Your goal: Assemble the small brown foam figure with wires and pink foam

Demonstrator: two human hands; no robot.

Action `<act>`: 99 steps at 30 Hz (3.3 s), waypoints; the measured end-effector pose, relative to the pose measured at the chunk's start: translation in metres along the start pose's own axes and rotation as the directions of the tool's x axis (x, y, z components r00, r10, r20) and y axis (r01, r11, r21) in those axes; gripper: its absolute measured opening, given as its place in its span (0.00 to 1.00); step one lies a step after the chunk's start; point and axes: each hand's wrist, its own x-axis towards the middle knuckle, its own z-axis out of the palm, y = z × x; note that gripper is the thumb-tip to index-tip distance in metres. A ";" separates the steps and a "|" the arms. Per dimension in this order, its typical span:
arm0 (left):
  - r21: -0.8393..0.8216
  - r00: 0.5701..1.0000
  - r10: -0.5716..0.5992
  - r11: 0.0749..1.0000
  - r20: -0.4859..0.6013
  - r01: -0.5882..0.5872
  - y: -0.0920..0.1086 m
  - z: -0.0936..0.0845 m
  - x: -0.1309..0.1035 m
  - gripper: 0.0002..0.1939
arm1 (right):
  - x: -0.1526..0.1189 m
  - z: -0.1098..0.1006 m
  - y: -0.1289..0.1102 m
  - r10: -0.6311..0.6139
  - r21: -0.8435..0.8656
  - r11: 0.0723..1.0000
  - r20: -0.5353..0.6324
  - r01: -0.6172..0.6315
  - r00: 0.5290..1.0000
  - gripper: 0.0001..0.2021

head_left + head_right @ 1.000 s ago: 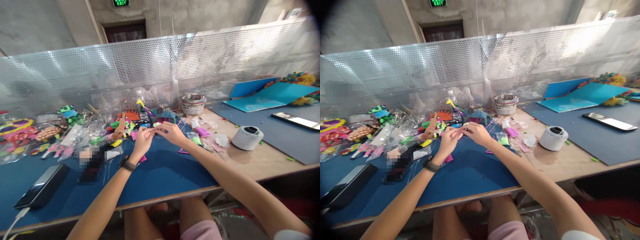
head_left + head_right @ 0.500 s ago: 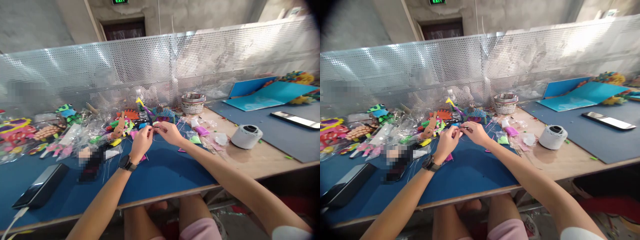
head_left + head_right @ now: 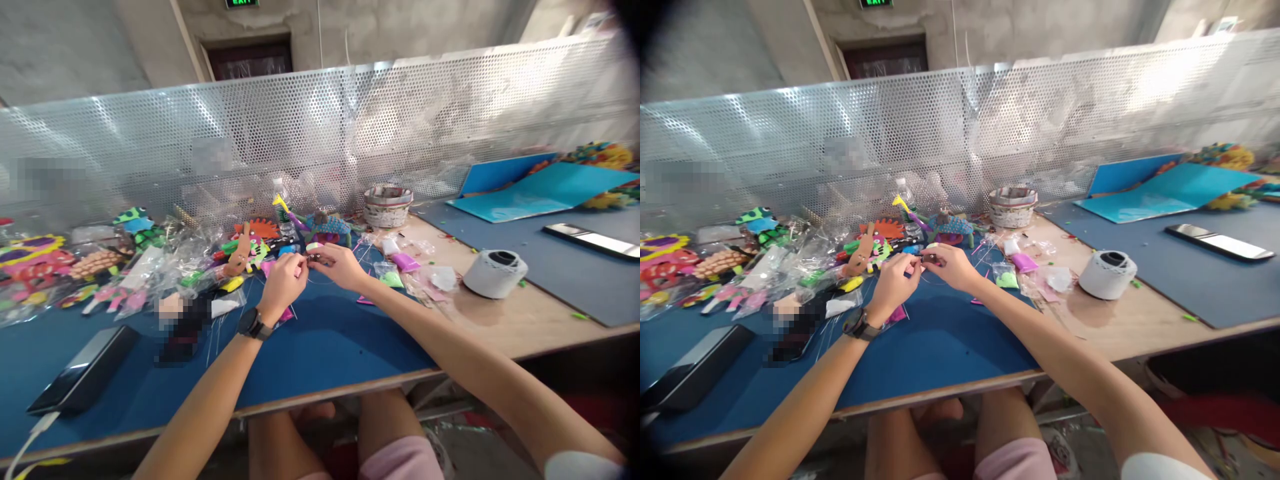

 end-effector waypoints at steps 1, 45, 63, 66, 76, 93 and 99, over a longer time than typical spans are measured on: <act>0.003 1.000 0.007 1.000 0.004 -0.007 0.000 0.000 0.000 0.07 | 0.000 0.000 0.000 -0.008 -0.012 1.000 -0.001 0.008 1.000 0.13; 0.092 0.961 0.243 0.962 0.132 -0.256 -0.009 0.015 -0.001 0.11 | 0.006 0.014 -0.008 0.723 0.380 0.623 0.054 -0.684 0.689 0.20; -0.527 0.933 -0.354 0.782 0.065 0.333 -0.008 0.009 0.000 0.10 | 0.001 -0.005 -0.017 -0.074 -0.186 0.980 0.010 0.074 0.997 0.15; -0.551 0.928 -0.357 0.756 0.106 0.354 -0.012 0.010 -0.001 0.11 | 0.002 -0.006 -0.014 -0.097 -0.221 0.971 -0.003 0.094 0.995 0.15; -0.483 0.949 -0.294 0.818 0.118 0.313 -0.016 0.005 0.002 0.09 | 0.001 -0.001 -0.019 0.034 -0.097 0.995 -0.029 -0.037 0.999 0.13; -0.169 0.995 -0.055 0.983 0.085 0.068 -0.013 -0.005 0.003 0.05 | 0.001 0.005 -0.015 0.305 0.259 0.902 0.187 -0.346 0.934 0.14; -0.243 0.980 -0.159 0.952 0.119 0.184 -0.012 -0.005 0.003 0.06 | 0.000 -0.006 -0.001 -0.176 -0.102 0.976 0.148 0.192 0.973 0.14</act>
